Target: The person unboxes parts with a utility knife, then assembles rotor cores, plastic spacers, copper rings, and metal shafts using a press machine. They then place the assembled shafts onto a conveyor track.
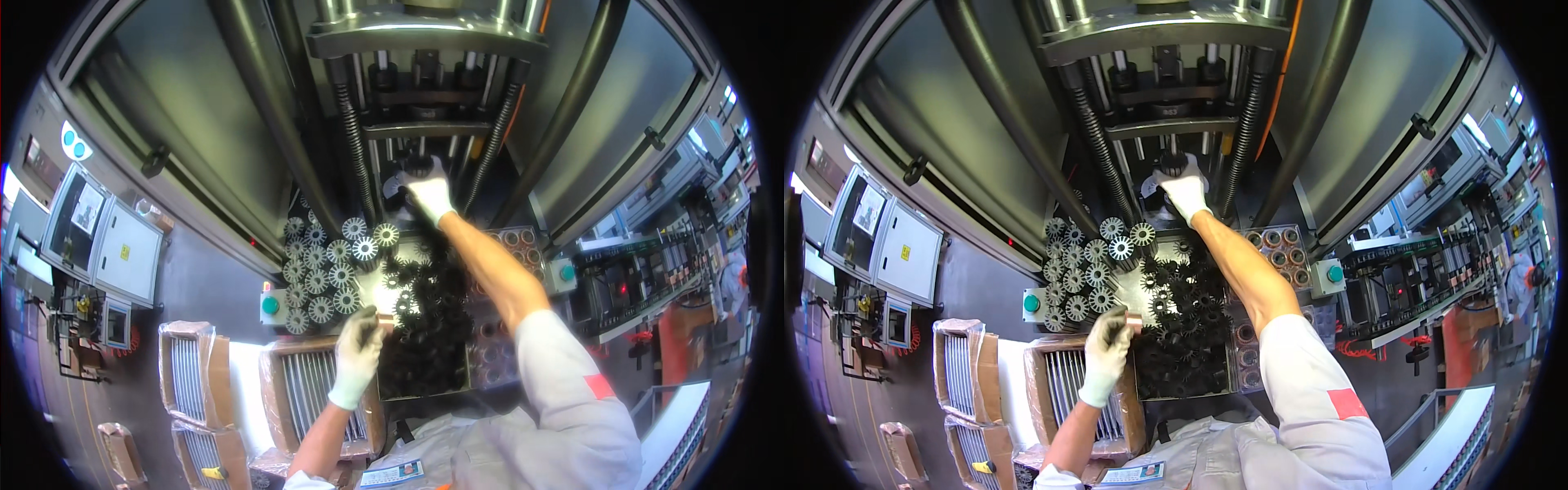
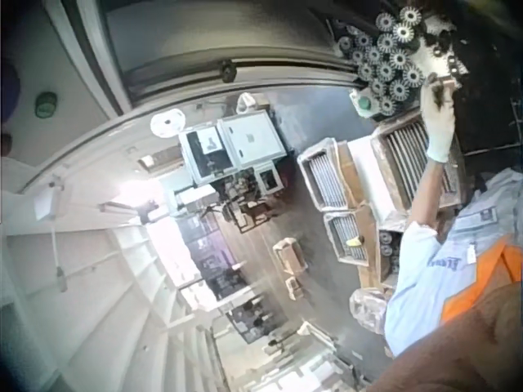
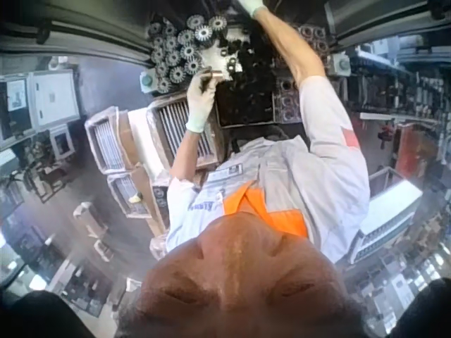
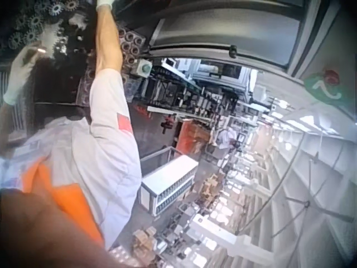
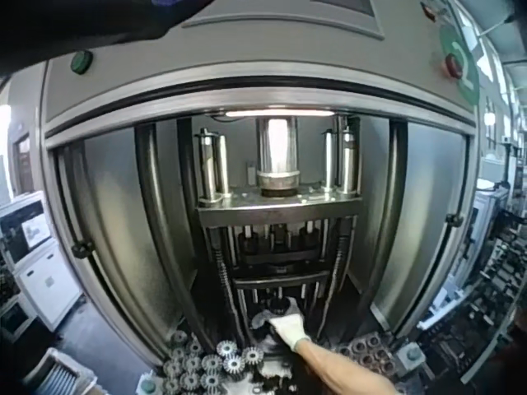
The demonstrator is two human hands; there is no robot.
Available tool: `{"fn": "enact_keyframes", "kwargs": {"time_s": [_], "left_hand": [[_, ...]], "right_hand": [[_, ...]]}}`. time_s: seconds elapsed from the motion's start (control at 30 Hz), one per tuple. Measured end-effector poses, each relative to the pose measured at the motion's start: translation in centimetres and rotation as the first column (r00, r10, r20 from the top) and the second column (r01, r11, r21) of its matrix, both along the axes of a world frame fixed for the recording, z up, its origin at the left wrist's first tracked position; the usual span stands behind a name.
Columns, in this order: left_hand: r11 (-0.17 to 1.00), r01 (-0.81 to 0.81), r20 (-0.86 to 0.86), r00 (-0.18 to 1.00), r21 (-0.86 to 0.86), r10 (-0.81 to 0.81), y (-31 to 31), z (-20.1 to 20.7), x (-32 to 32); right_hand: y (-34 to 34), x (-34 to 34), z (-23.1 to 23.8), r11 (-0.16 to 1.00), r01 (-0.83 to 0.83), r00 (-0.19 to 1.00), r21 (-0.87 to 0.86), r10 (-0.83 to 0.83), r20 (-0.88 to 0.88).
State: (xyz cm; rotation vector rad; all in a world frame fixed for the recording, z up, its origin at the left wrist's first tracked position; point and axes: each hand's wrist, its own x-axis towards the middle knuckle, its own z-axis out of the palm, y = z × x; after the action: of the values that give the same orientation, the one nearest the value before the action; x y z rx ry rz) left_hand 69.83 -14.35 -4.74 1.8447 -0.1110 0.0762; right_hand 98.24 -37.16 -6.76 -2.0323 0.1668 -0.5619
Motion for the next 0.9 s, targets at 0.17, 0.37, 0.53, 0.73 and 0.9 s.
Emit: {"fn": "enact_keyframes", "kwargs": {"time_s": [0.17, 0.37, 0.53, 0.73, 0.9], "left_hand": [[0.95, 0.025, 0.174, 0.981, 0.312, -0.083, -2.4, -0.5, 7.4], [0.776, -0.176, 0.492, 0.849, 0.606, -0.192, -7.1, -0.2, 18.0], [0.624, -0.29, 0.589, 0.73, 0.726, -0.347, -11.5, -2.3, 25.7], [0.615, 0.071, 0.313, 0.812, 0.785, -0.493, -13.7, -2.3, 28.2], [0.64, 0.019, 0.369, 0.804, 0.768, -0.466, -13.1, -4.1, 29.9]], "right_hand": [[-2.0, 0.3, 6.3, 0.905, -0.13, 0.989, 0.405, 0.09, 0.115], [-7.0, -16.9, 13.5, 0.562, -0.682, 0.465, 0.468, 0.827, -0.316], [-24.1, -30.8, 13.9, 0.792, -0.604, 0.497, -0.088, 0.288, -0.819], [-50.9, -37.9, 9.2, 0.608, 0.219, 0.485, -0.763, -0.747, -0.456], [-65.5, -36.2, 6.1, 0.403, 0.258, 0.432, -0.878, -0.861, -0.268]]}}
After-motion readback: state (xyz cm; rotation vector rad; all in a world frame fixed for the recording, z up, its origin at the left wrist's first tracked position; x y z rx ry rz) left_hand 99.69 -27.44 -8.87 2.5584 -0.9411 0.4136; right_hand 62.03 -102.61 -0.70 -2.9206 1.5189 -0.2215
